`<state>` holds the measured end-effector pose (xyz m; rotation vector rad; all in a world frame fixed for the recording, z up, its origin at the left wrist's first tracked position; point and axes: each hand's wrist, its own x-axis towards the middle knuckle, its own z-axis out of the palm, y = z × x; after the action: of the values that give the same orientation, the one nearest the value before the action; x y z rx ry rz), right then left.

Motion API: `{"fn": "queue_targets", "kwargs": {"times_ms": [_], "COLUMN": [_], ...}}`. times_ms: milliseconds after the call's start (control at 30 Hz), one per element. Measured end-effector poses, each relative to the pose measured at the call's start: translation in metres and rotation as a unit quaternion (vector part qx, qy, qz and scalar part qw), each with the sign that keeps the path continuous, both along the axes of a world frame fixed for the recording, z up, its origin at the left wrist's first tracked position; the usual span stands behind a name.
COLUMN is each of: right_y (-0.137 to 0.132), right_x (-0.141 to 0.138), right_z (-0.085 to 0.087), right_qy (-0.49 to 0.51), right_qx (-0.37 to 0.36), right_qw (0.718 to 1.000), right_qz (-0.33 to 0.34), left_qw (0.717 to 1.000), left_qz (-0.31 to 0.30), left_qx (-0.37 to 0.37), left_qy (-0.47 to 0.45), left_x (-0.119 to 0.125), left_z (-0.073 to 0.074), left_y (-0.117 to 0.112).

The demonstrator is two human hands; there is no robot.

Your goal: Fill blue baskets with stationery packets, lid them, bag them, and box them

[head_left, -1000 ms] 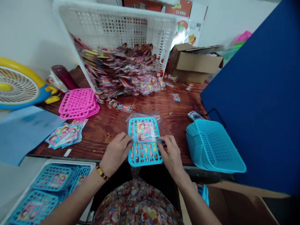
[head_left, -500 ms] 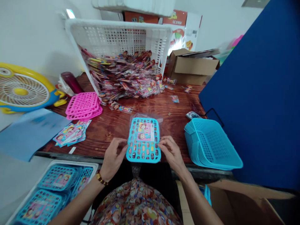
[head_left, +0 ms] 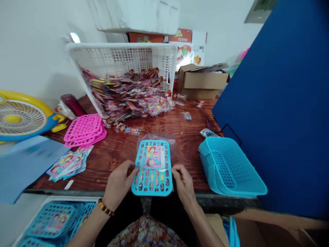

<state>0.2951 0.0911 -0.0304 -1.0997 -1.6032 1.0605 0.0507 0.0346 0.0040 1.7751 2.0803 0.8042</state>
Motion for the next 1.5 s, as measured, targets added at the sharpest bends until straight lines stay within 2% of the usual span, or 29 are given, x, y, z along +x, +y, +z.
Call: {"fn": "queue_targets", "kwargs": {"times_ms": [167,267,367,467,600,700,867,1000,1100,1267,1400,1500], "right_y": [0.007,0.009,0.003,-0.010,-0.020,-0.014,-0.001,0.007,0.012,0.017,0.015,0.009], "right_x": [0.004,0.007,0.014,0.024,0.026,0.016,0.009,0.016,0.016,0.008,0.009,0.016], "right_z": [-0.004,-0.003,0.000,0.003,-0.003,-0.011,-0.015,-0.014,-0.010,-0.005,-0.012,-0.020], "right_qy": [-0.058,-0.073,-0.071,-0.028,-0.013,-0.025,-0.040,0.001,0.005,-0.026,-0.055,-0.100], "right_qx": [0.088,0.090,0.066,0.004,-0.063,-0.048,-0.023,-0.038,-0.012,0.057,0.108,0.183], "right_qw": [0.994,0.993,0.993,0.997,0.997,0.998,0.999,0.997,0.997,0.997,0.993,0.978], "right_qz": [0.010,0.030,0.062,0.079,0.042,0.024,0.016,0.063,0.082,0.049,0.007,-0.010], "left_qw": [0.973,0.948,0.929,0.927,0.936,0.927,0.903,0.887,0.883,0.892,0.898,0.903], "left_qz": [-0.077,-0.108,-0.140,-0.153,-0.144,-0.175,-0.241,-0.263,-0.274,-0.253,-0.251,-0.265], "left_qx": [0.029,0.042,0.061,0.088,0.130,0.150,0.140,0.144,0.153,0.167,0.172,0.167], "left_qy": [0.217,0.296,0.337,0.331,0.294,0.296,0.328,0.352,0.350,0.334,0.317,0.295], "left_x": [-0.006,-0.009,-0.013,-0.017,-0.013,0.005,0.045,0.061,0.069,0.083,0.087,0.086], "left_z": [0.008,0.011,0.011,0.010,0.013,0.022,0.034,0.034,0.032,0.029,0.025,0.023], "left_y": [0.000,-0.005,-0.012,-0.018,-0.019,-0.011,0.016,0.033,0.040,0.044,0.045,0.044]}}
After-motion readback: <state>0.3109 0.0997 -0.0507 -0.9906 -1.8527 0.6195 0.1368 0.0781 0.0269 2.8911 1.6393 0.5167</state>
